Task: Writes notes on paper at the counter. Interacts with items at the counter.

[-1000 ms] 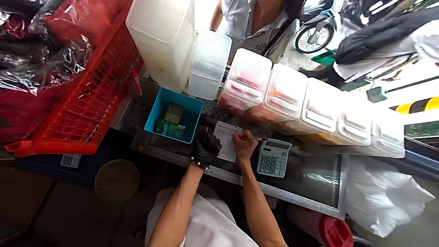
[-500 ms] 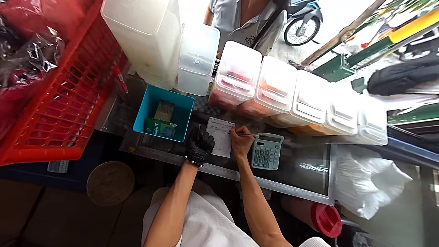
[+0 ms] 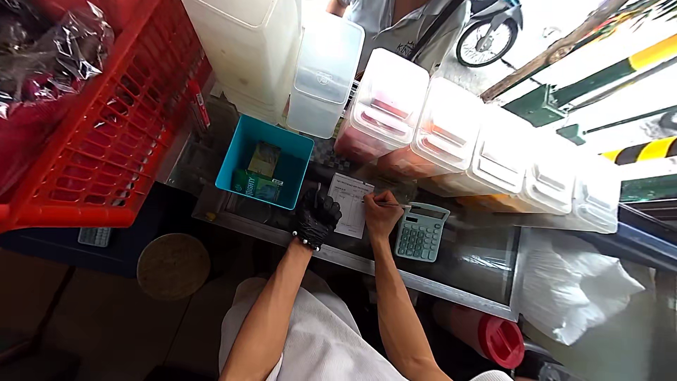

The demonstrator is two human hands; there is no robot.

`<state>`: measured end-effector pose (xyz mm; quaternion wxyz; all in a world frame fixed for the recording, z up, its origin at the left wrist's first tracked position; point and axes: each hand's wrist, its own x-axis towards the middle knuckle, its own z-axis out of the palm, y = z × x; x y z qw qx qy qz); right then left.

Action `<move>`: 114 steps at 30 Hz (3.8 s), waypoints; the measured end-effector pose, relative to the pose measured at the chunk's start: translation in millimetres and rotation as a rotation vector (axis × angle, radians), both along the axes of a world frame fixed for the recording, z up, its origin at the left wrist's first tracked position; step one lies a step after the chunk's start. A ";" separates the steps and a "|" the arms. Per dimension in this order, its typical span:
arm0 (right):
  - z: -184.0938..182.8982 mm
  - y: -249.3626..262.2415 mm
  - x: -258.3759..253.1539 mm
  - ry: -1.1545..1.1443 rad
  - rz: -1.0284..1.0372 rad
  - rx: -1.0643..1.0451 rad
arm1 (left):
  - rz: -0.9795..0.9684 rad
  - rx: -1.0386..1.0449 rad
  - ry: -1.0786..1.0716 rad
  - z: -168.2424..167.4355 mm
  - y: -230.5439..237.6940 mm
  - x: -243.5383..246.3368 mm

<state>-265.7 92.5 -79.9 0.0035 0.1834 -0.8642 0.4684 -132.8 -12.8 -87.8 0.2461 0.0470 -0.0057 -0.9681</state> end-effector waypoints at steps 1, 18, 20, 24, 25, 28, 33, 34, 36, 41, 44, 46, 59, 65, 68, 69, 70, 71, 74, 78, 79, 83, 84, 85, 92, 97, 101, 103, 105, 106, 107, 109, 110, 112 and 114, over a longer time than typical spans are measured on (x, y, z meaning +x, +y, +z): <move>0.2 0.5 -0.7 -0.011 -0.004 0.000 | 0.000 0.007 0.001 0.4 0.0 0.2; 3.1 0.3 1.7 -0.068 -0.029 -0.025 | -0.012 0.009 0.025 -0.8 -0.4 -1.3; 2.8 -0.1 1.4 -0.065 -0.039 -0.029 | -0.019 0.005 0.019 -2.4 -0.9 -1.0; 8.2 9.4 0.0 -0.119 -0.058 -0.184 | -0.016 -0.002 -0.021 2.2 -0.5 -1.7; 12.7 12.4 2.4 -0.129 -0.068 -0.195 | -0.017 -0.002 -0.016 1.7 -1.1 -2.0; 25.3 24.5 24.9 -0.159 -0.086 -0.113 | -0.015 -0.011 -0.007 -1.0 -0.9 -1.1; 2.0 40.1 58.3 -0.083 -0.096 -0.025 | -0.023 -0.029 -0.018 1.9 -1.2 -2.2; -3.8 41.9 59.4 -0.072 -0.099 -0.033 | -0.019 -0.031 -0.016 2.4 -1.2 -2.2; -7.8 41.7 60.2 -0.064 -0.107 -0.054 | -0.018 -0.019 0.001 1.4 -1.8 -1.2; -5.9 40.5 62.6 -0.082 -0.120 -0.083 | -0.042 -0.089 -0.049 -8.0 6.1 12.4; -3.4 38.7 62.5 -0.074 -0.133 -0.036 | -0.024 -0.007 -0.127 4.8 2.6 -1.2; -2.3 37.1 62.4 -0.072 -0.131 -0.034 | -0.038 0.014 -0.101 3.8 1.3 -5.4; -1.0 36.9 62.2 -0.042 -0.126 0.013 | -0.027 -0.020 -0.105 0.9 1.7 -7.0; -1.8 34.9 65.0 -0.011 -0.130 0.007 | -0.030 0.006 -0.071 -2.1 2.0 -7.0; -3.0 36.1 63.9 -0.005 -0.133 0.000 | -0.039 -0.011 -0.041 -5.2 1.3 -7.3; -3.1 36.8 63.1 -0.013 -0.134 -0.012 | -0.038 -0.017 -0.041 -5.0 1.2 -7.5; -3.0 37.0 62.7 -0.020 -0.135 -0.019 | -0.035 -0.021 -0.052 -4.2 1.0 -7.9; -2.7 36.9 62.6 -0.026 -0.136 -0.025 | -0.033 -0.019 -0.062 -3.9 1.1 -8.2; -1.7 36.7 63.1 -0.035 -0.132 -0.028 | -0.035 -0.014 -0.065 -4.9 1.4 -8.7; -2.2 36.4 63.6 -0.015 -0.129 -0.014 | -0.051 0.005 -0.038 -6.9 0.6 -8.1; -1.9 36.2 63.7 -0.011 -0.130 -0.002 | -0.051 0.010 -0.041 -6.3 0.8 -8.4; 0.4 35.8 64.9 -0.003 -0.129 0.054 | -0.035 0.014 -0.091 -1.7 1.6 -8.8; 0.2 35.7 64.8 0.000 -0.128 0.059 | -0.034 0.012 -0.089 -1.1 1.6 -8.8; -0.1 35.7 64.8 0.004 -0.130 0.059 | -0.033 0.011 -0.084 -1.1 1.8 -8.7; -2.0 36.3 64.3 -0.050 -0.107 -0.041 | -0.035 0.013 -0.086 -0.7 1.5 -8.0; -0.9 33.5 65.2 -0.050 -0.112 -0.006 | -0.032 0.000 -0.080 -3.2 1.7 -8.7; -1.9 34.8 64.9 -0.038 -0.106 0.002 | -0.035 0.024 -0.087 -3.7 2.0 -7.8; -1.3 35.7 63.7 -0.053 -0.122 -0.009 | -0.045 0.011 -0.078 -3.7 0.6 -7.7; -0.3 35.4 64.1 -0.052 -0.140 0.005 | -0.046 0.000 -0.073 -4.6 0.8 -7.6; -0.1 34.9 64.4 -0.046 -0.145 0.015 | -0.043 -0.001 -0.074 -4.9 1.1 -7.7; -0.1 34.3 64.6 -0.036 -0.147 0.025 | -0.042 -0.001 -0.074 -4.8 1.2 -7.8; 0.0 33.7 65.0 -0.022 -0.140 0.040 | -0.043 0.001 -0.078 -4.2 0.9 -7.8; 0.2 33.9 65.0 -0.016 -0.135 0.042 | -0.044 0.004 -0.085 -4.0 1.0 -7.5; 0.3 34.9 64.9 -0.010 -0.125 0.050 | -0.043 0.014 -0.107 -2.1 1.0 -7.7; 0.3 35.0 64.6 -0.003 -0.128 0.063 | -0.040 0.018 -0.101 -1.8 1.0 -8.4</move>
